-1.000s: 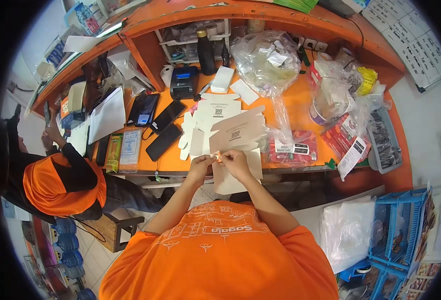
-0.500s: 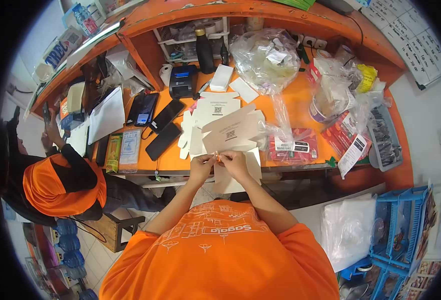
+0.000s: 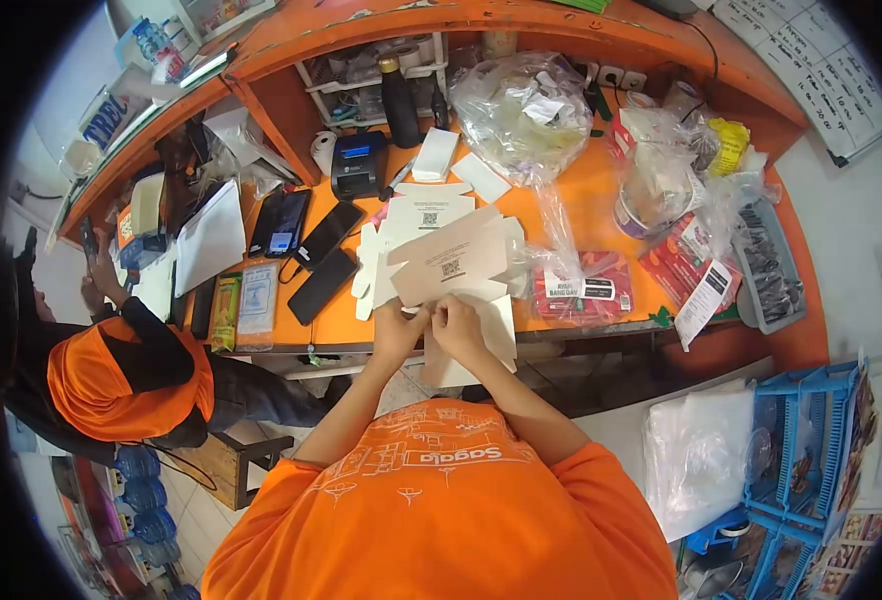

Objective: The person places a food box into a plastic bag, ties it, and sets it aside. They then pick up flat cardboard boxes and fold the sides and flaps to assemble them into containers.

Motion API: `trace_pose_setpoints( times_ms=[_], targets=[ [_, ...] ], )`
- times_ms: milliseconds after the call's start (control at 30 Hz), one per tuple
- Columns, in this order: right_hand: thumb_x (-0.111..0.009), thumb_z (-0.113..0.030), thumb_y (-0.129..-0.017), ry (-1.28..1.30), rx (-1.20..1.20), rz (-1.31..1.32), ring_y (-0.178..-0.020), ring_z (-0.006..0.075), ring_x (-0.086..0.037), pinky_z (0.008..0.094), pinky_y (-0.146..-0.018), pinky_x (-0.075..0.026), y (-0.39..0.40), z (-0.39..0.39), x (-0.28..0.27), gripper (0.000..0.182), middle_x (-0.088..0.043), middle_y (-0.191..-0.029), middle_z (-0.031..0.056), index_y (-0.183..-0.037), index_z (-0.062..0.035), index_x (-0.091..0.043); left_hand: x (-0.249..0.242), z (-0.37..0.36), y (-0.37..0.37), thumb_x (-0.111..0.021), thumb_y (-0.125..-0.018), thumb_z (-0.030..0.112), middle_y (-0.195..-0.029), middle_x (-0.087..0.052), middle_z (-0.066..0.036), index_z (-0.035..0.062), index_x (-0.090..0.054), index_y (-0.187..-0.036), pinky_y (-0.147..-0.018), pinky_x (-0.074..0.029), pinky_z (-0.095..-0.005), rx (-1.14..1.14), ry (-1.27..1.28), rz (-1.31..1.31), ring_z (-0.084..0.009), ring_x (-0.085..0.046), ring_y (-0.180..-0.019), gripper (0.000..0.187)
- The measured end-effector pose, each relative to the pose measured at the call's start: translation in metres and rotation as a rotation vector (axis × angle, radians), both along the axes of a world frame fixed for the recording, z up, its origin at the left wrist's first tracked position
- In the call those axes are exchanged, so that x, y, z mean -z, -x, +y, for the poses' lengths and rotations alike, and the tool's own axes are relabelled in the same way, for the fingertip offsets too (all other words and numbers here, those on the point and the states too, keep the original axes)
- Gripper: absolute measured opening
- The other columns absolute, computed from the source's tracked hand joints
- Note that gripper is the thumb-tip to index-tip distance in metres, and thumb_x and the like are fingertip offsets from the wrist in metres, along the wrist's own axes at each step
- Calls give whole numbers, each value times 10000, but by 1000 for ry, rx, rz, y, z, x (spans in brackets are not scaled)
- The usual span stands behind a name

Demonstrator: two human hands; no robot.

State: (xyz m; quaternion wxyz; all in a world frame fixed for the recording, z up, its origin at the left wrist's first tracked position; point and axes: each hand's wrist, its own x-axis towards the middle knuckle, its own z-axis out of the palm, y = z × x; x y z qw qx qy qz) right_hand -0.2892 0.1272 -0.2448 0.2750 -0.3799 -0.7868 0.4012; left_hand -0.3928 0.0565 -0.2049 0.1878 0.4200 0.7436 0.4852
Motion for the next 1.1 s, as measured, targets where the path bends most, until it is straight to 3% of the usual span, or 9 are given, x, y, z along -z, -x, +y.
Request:
trace_pose_setpoints(
  times_ms=[233, 300, 533, 600, 733, 800, 833, 967, 1100],
  targets=[
    [-544, -18, -753, -3, -43, 9, -637, 243, -592, 334, -587, -460, 0, 3, 7, 36, -582, -683, 138, -785, -3, -532, 10, 2, -2, -621, -702, 103, -552, -568, -172, -65, -601, -761, -469, -432, -321, -1, -146, -20, -200, -574, -478, 179],
    [-526, 6, -759, 74, -90, 42, -653, 233, -597, 326, -602, -467, -2, 4, 7, 53, -586, -689, 133, -810, 1, -541, 17, 4, 3, -585, -694, 46, -543, -566, -89, -51, -608, -789, -450, -410, -268, 33, 67, -3, -124, -505, -451, 138],
    [-471, 56, -774, 424, -148, 182, -776, 167, -588, 277, -712, -480, -6, 13, 20, 173, -585, -831, 91, -929, 24, -541, 1, 2, 11, -601, -670, 28, -598, -586, -102, -76, -590, -774, -428, -444, -270, 226, 338, -20, -138, -575, -492, 147],
    [-487, 37, -772, 586, -185, 230, -831, 166, -577, 282, -739, -473, -12, 12, 16, 187, -571, -901, 97, -955, 22, -521, 1, -11, 14, -616, -658, 49, -564, -564, -122, -65, -565, -748, -412, -472, -288, 322, 397, -470, -196, -601, -487, 154],
    [-617, -97, -710, 58, -413, 132, -966, 216, -493, 348, -818, -415, -31, -10, -60, 359, -475, -1027, 128, -1019, -24, -449, 4, -12, 33, -600, -698, 56, -675, -597, -131, -61, -576, -797, -446, -511, -272, 93, 367, -656, -197, -613, -538, 155],
    [-645, -128, -622, -550, -477, -159, -850, 249, -487, 357, -720, -423, -34, -26, -97, 377, -460, -949, 128, -945, -28, -478, -3, -11, 38, -581, -735, 51, -713, -604, -120, -55, -582, -866, -495, -520, -259, 102, 279, -767, -183, -613, -586, 168],
    [-626, -100, -613, -650, -459, -132, -773, 251, -486, 349, -661, -414, -30, -29, -88, 279, -474, -866, 105, -862, -41, -513, -2, -9, 40, -580, -746, 49, -737, -607, -119, -57, -579, -890, -514, -522, -256, 120, 304, -810, -176, -611, -607, 179],
    [-543, -51, -665, -634, -378, 4, -716, 248, -505, 350, -656, -422, -26, -27, -56, 55, -495, -712, 77, -717, -37, -538, -2, -8, 42, -585, -759, 45, -791, -606, -114, -54, -557, -938, -536, -521, -243, 250, 326, -786, -155, -599, -620, 206],
    [-520, -49, -672, -599, -314, -49, -724, 248, -504, 348, -654, -422, -31, -27, -57, 47, -500, -719, 81, -714, -38, -540, -11, -11, 44, -586, -753, 28, -770, -597, -102, -46, -553, -918, -523, -504, -245, 248, 364, -757, -148, -573, -585, 184]
  ],
)
